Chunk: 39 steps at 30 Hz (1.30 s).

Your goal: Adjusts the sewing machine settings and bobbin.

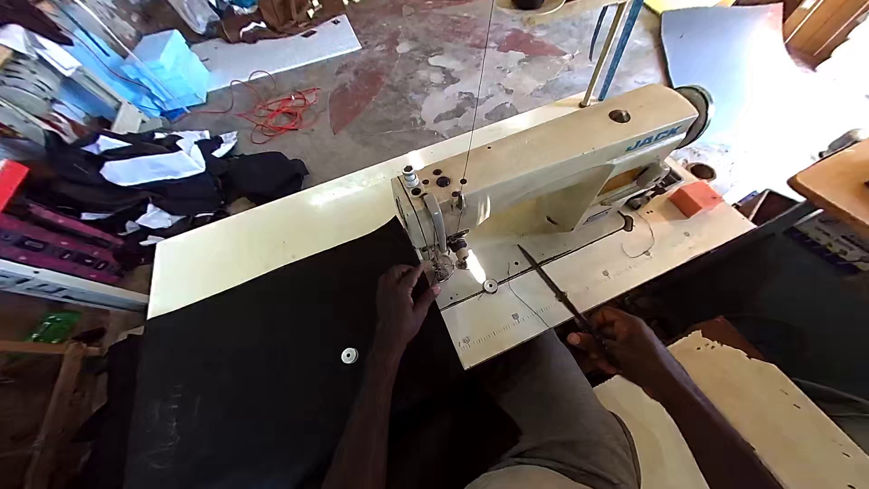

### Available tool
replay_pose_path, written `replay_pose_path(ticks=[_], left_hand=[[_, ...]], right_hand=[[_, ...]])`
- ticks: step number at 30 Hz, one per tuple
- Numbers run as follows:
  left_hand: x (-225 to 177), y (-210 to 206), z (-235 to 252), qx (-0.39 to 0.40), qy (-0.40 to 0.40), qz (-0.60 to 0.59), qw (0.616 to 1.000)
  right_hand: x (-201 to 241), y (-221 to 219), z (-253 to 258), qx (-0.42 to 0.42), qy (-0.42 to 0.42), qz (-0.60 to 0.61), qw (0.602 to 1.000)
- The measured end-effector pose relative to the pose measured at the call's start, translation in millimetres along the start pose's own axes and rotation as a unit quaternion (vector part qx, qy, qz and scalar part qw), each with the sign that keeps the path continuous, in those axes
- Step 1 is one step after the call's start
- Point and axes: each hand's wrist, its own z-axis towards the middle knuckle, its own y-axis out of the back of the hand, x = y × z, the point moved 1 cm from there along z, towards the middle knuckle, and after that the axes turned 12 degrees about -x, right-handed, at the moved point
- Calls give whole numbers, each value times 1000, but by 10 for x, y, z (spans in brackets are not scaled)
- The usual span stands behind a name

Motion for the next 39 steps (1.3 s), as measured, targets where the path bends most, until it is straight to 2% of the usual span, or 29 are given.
replay_pose_path(ticks=[4,7,12,17,20,22,25,27,30,32,35,37,39], left_hand=[[14,-148,-116,-35,2,86,996],[8,-150,-268,-57,2,98,994],[-22,-52,-532,-63,-5,97,993],[-18,-43,-591,-48,-28,67,996],[14,-27,-597,-11,-55,19,998],[30,1,-599,19,-67,-30,997],[102,30,-604,-21,-52,-128,990],[142,62,-611,-70,0,-203,977],[158,99,-627,-105,58,-253,960],[148,114,-616,-106,62,-255,959],[134,107,-609,-109,58,-252,960],[106,79,-583,-106,64,-216,969],[85,35,-549,-91,60,-157,982]], right_hand=[[-67,155,429,-83,71,-211,971],[-52,181,643,-107,92,-276,951],[83,123,758,-126,140,-297,936],[213,80,966,-136,182,-313,922],[351,-29,865,-156,255,-274,914],[476,-259,760,-134,333,-243,901],[737,-996,456,-3,402,-248,881],[978,-1532,343,93,371,-319,867],[1231,-2051,396,139,302,-421,844],[1248,-2086,353,139,286,-450,834],[1047,-1876,75,134,299,-484,811],[885,-1724,-82,131,304,-510,794],[814,-1614,-133,137,303,-496,802]])
